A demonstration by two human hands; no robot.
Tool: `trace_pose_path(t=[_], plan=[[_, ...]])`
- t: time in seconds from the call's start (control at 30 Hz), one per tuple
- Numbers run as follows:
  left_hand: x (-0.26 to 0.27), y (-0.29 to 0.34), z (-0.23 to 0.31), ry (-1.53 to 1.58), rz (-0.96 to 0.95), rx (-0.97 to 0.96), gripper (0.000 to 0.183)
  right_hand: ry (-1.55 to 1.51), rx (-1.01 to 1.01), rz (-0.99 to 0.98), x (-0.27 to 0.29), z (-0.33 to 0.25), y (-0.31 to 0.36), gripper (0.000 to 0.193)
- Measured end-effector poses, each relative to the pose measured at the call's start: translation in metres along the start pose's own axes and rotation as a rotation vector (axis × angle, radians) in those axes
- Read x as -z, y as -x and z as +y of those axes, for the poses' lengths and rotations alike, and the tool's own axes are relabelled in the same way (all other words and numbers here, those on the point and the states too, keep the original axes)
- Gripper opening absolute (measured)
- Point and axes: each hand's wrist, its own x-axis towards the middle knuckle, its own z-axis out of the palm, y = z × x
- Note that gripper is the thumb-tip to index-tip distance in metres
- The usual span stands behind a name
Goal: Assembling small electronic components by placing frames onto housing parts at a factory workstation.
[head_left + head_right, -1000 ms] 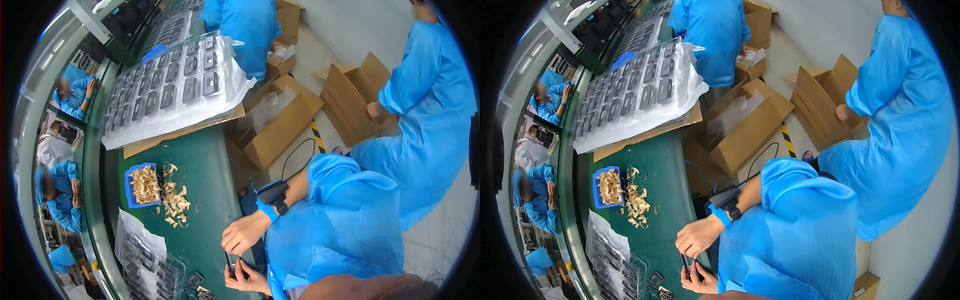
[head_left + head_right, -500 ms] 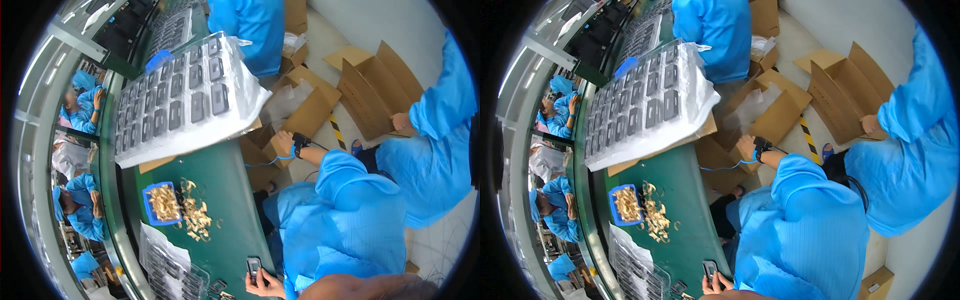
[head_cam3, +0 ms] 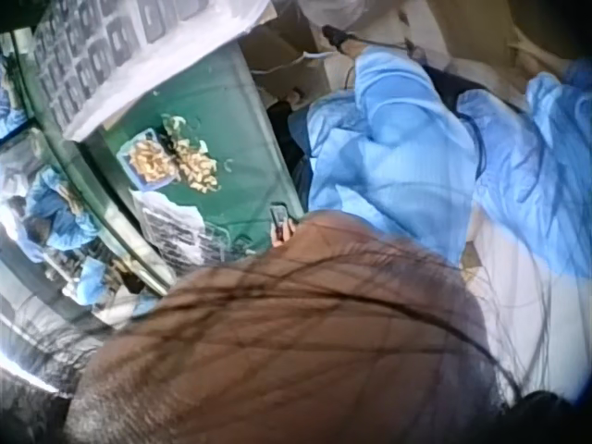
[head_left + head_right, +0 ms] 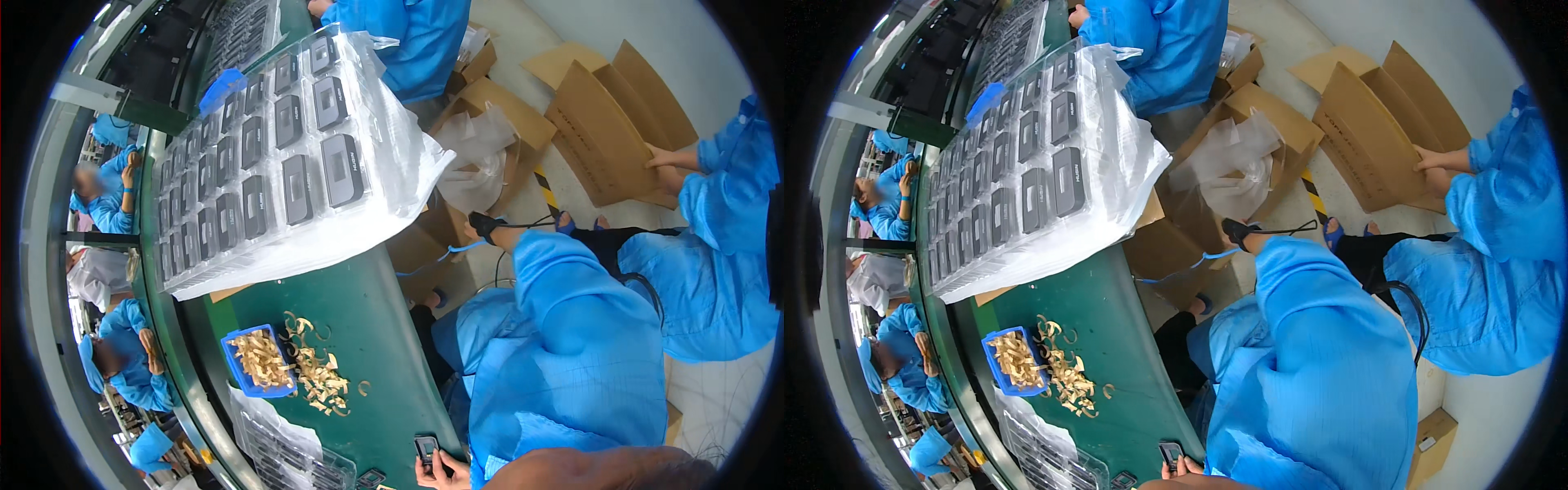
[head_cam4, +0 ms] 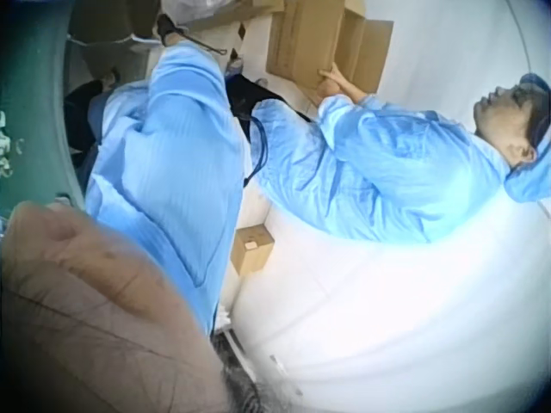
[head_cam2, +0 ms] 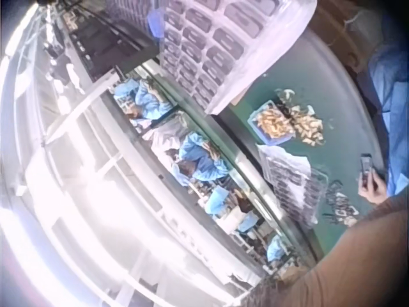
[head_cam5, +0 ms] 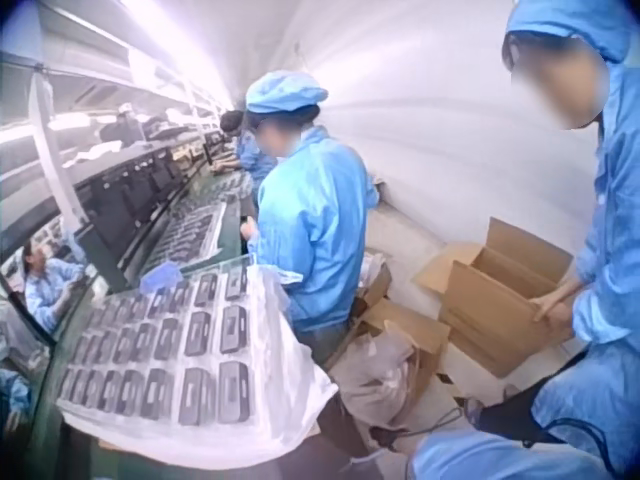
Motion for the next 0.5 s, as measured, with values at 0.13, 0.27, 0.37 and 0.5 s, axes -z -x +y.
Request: trace_pose_path(t=[0.13, 0.27, 0.37, 0.5], plan=[[-0.005, 0.039, -0.044, -0.005, -0.071, 0.104, 0.02, 0.072, -0.067, -0.013, 0.004, 0.016, 0.023, 0.021], [-0.002, 0.052, -0.062, -0.031, -0.118, 0.12, 0.022, 0.174, -0.134, -0.043, 0.002, 0.03, 0.041, 0.021], [-0.001, 0.019, 0.002, -0.082, 0.009, 0.142, 0.011, 0.368, -0.269, -0.137, -0.006, 0.051, 0.063, 0.021], [0.007, 0.027, -0.004, -0.031, -0.101, 0.304, 0.005, 0.625, -0.228, -0.213, -0.017, 0.027, 0.066, 0.022]])
